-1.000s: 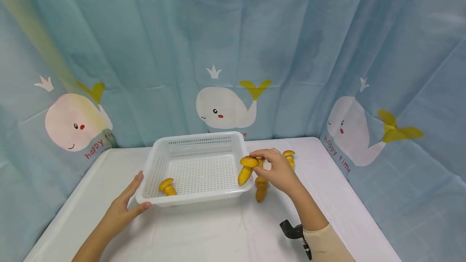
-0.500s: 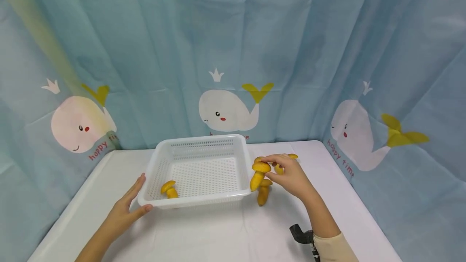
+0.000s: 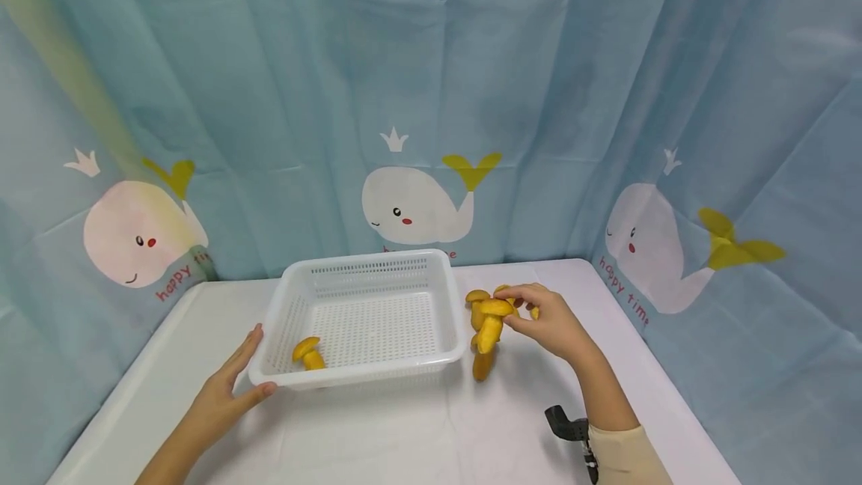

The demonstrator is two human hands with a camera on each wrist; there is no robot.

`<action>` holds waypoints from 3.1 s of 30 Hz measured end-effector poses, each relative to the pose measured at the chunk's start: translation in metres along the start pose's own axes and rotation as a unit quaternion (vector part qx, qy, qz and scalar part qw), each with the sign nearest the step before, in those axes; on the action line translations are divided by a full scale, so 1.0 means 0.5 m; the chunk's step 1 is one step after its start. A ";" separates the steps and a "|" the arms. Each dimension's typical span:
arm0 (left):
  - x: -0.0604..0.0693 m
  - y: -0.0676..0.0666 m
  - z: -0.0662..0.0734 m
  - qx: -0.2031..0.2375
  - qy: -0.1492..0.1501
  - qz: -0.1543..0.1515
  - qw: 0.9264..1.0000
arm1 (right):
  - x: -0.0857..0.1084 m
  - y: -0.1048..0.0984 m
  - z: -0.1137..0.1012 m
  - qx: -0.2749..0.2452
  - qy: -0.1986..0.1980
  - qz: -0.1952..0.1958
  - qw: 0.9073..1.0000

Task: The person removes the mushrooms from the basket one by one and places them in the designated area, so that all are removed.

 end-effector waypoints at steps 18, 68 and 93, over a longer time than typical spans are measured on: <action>0.002 -0.001 0.002 0.001 0.003 0.006 1.000 | 0.001 -0.012 0.070 0.011 0.020 -0.002 1.000; 0.001 0.000 -0.002 0.000 -0.001 -0.002 1.000 | 0.036 0.037 0.235 0.022 0.153 -0.078 0.985; 0.001 -0.001 -0.003 0.005 0.001 0.003 1.000 | 0.051 0.054 0.267 0.020 0.193 -0.092 0.977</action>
Point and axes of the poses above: each hand's wrist, its own x-axis away from the middle knuckle, its own y-axis out of the palm, z = x × y, the point moved 8 cm from there along -x, towards the middle knuckle, and after that the axes turned 13 degrees about z, right-handed, at the moved point
